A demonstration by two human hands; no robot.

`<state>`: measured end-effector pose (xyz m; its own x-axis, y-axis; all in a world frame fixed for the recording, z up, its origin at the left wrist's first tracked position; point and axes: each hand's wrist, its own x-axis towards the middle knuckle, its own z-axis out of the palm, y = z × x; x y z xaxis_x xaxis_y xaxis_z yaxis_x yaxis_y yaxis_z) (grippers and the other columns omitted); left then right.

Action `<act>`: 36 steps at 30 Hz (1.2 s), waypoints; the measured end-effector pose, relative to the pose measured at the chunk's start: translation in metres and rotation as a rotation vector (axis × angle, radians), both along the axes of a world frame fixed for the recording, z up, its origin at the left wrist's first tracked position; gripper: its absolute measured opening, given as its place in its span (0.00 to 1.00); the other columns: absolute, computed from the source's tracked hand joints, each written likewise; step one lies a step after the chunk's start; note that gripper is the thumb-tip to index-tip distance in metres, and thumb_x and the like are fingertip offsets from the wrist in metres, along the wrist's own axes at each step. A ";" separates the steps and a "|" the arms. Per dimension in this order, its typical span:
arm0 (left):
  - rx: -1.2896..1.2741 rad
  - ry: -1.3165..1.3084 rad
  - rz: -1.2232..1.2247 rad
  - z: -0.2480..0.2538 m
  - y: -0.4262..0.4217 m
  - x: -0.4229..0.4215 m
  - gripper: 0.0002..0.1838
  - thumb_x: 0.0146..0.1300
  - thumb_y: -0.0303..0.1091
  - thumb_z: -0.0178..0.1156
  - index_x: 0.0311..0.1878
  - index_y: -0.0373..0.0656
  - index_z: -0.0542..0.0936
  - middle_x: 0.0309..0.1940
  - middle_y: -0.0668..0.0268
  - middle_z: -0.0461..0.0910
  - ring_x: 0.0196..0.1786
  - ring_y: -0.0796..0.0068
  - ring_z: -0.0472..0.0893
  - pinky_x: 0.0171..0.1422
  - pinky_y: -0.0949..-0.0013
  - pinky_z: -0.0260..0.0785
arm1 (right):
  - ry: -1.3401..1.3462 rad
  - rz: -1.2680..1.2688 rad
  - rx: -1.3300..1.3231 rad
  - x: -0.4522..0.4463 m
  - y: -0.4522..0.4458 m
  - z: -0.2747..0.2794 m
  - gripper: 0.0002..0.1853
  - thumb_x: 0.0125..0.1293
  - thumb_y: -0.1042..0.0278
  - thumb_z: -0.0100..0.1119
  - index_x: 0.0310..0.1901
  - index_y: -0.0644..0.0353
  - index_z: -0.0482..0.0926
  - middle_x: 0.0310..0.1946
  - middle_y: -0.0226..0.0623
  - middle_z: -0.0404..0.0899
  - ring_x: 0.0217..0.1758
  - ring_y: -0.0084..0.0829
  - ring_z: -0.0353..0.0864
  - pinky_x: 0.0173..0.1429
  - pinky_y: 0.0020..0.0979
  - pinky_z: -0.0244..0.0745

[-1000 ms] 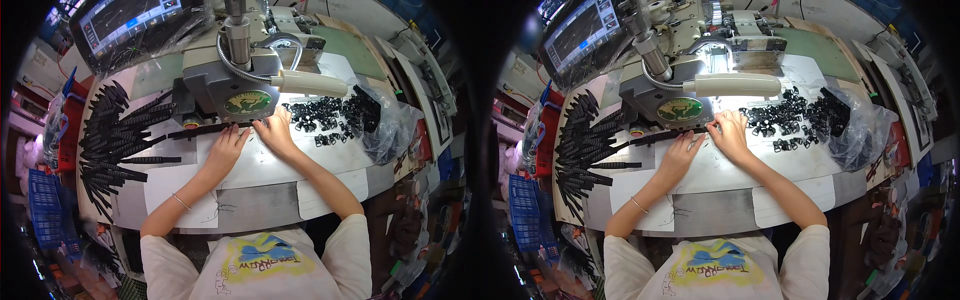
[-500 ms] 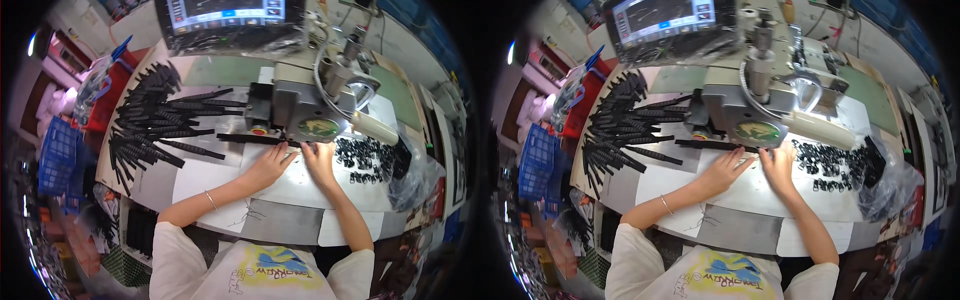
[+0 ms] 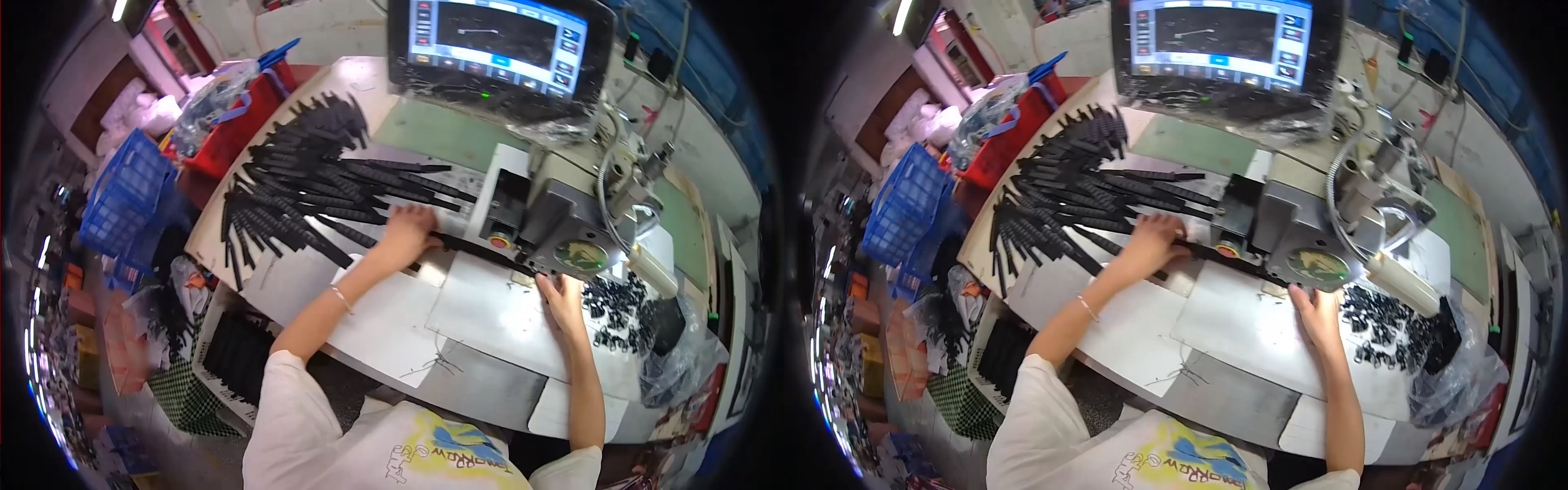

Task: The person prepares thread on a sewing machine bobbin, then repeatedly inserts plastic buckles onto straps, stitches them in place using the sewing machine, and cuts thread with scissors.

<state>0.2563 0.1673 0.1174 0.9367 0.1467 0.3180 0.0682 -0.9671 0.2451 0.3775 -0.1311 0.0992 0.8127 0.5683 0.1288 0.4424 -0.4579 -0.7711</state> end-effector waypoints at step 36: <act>-1.048 0.375 -0.420 0.025 -0.120 -0.010 0.03 0.57 0.24 0.58 0.34 0.34 0.79 0.27 0.67 0.79 0.32 0.82 0.76 0.36 0.79 0.66 | -0.342 -0.252 -0.058 0.032 -0.058 0.003 0.11 0.50 0.66 0.65 0.23 0.66 0.77 0.23 0.46 0.77 0.32 0.46 0.74 0.41 0.39 0.70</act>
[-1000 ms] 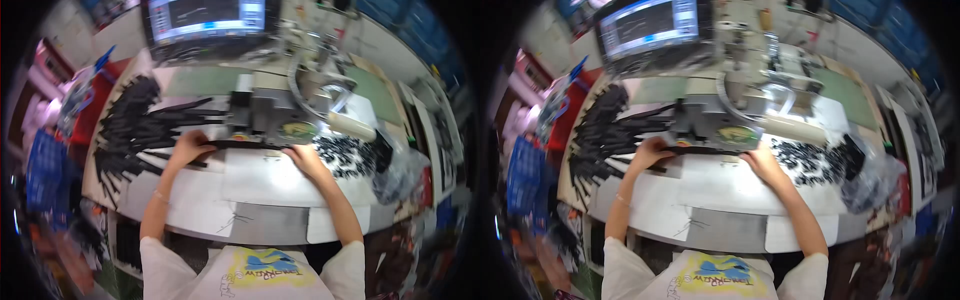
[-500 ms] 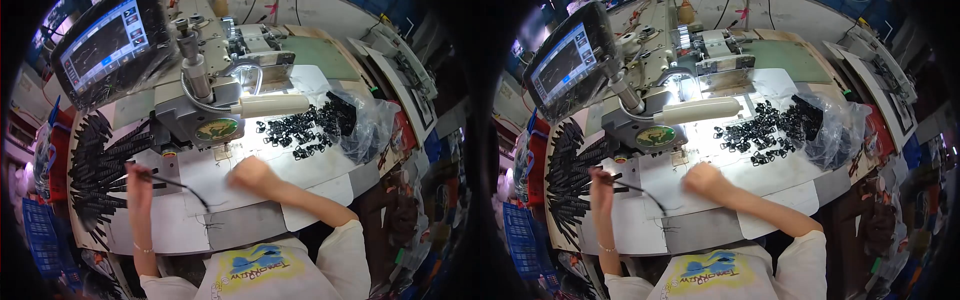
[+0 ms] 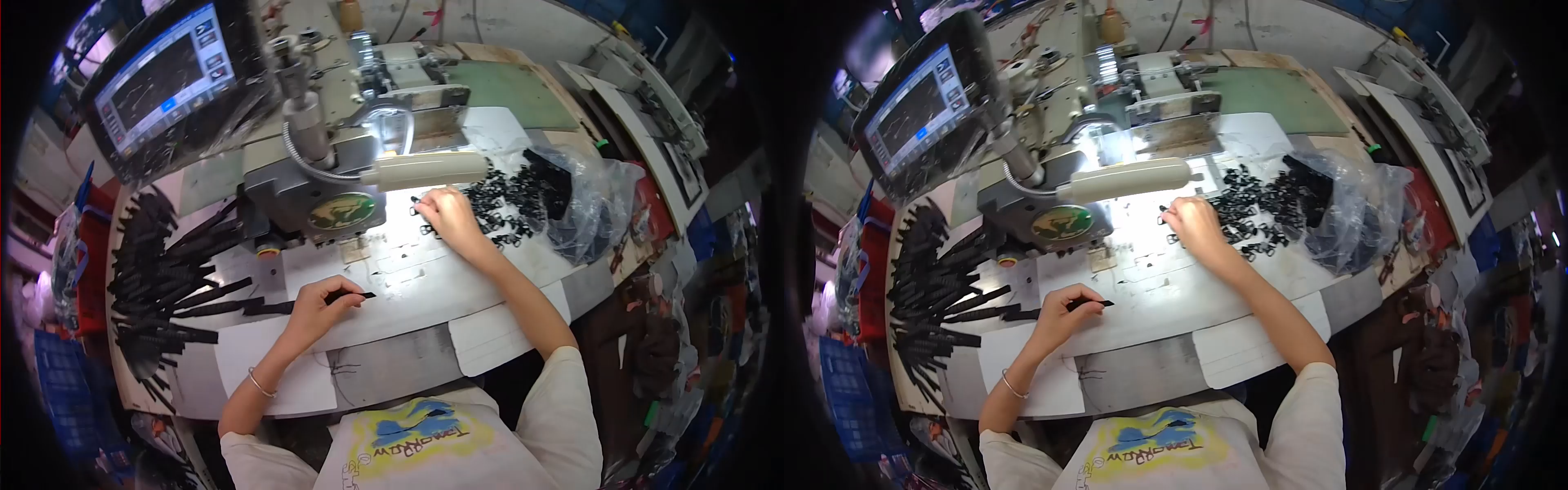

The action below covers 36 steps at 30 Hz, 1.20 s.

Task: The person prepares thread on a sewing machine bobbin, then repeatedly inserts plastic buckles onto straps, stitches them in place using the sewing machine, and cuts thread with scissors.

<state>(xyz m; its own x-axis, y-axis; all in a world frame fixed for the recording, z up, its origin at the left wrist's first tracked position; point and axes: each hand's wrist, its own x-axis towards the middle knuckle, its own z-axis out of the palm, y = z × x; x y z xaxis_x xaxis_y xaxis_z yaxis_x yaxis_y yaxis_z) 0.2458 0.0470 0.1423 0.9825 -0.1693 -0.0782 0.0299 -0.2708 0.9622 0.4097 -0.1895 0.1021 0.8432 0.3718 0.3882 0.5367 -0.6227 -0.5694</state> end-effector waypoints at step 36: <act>0.258 -0.268 0.241 -0.019 -0.013 0.016 0.06 0.47 0.31 0.67 0.28 0.41 0.83 0.24 0.66 0.80 0.29 0.74 0.76 0.45 0.71 0.65 | 0.761 0.174 0.609 -0.116 0.046 0.021 0.05 0.58 0.77 0.57 0.27 0.65 0.71 0.21 0.31 0.75 0.23 0.17 0.75 0.28 0.19 0.71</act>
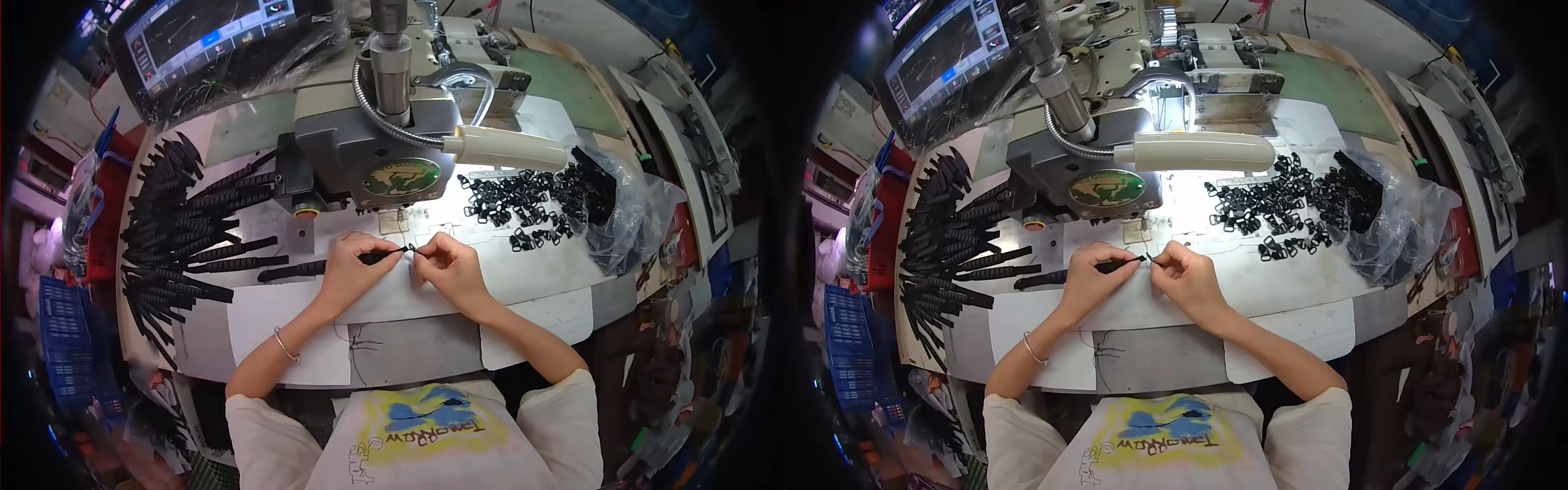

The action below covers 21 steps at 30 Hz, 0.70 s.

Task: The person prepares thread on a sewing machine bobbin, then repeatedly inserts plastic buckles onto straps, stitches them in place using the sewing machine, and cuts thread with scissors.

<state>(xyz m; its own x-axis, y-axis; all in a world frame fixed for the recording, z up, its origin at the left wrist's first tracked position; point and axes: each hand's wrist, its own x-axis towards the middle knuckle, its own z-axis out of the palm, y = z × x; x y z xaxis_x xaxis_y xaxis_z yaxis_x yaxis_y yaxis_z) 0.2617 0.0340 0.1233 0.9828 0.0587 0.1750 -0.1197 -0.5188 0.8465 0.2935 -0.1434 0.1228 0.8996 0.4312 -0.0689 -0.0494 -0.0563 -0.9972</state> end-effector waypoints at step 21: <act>-0.084 0.113 -0.163 0.020 -0.005 -0.011 0.07 0.51 0.29 0.63 0.36 0.43 0.79 0.29 0.66 0.78 0.37 0.67 0.77 0.63 0.60 0.61 | -0.370 0.151 -0.113 -0.004 -0.007 -0.005 0.09 0.55 0.77 0.59 0.39 0.67 0.78 0.30 0.38 0.80 0.29 0.24 0.80 0.33 0.23 0.75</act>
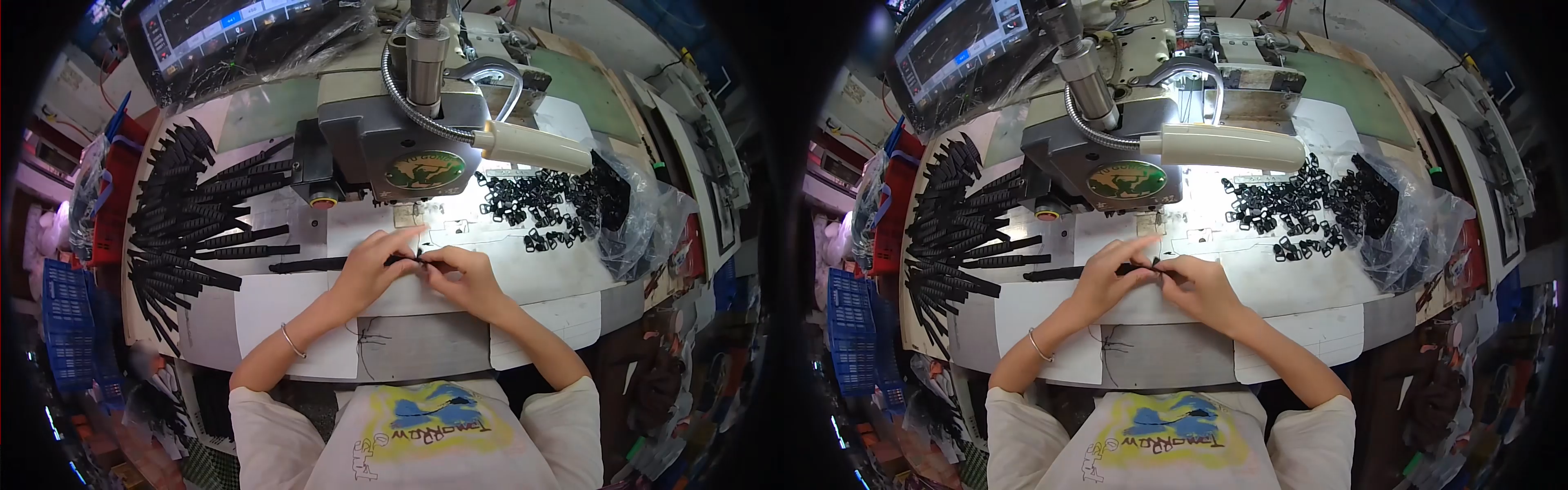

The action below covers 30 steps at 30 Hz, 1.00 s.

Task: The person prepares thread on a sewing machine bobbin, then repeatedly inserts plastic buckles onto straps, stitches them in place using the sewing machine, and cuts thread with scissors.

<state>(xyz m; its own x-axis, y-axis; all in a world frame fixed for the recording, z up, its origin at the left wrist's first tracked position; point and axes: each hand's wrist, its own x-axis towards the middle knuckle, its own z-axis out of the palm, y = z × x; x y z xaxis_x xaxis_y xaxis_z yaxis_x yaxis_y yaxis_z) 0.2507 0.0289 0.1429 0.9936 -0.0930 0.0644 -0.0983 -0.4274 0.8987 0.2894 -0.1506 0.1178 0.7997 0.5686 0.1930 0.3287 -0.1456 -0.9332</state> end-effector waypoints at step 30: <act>0.771 -0.457 -0.102 -0.040 0.023 0.041 0.22 0.50 0.19 0.52 0.50 0.45 0.77 0.45 0.55 0.73 0.53 0.53 0.71 0.60 0.59 0.63 | 0.044 -0.164 -0.539 0.088 0.028 0.011 0.10 0.52 0.64 0.56 0.26 0.62 0.79 0.18 0.38 0.77 0.21 0.33 0.71 0.31 0.35 0.67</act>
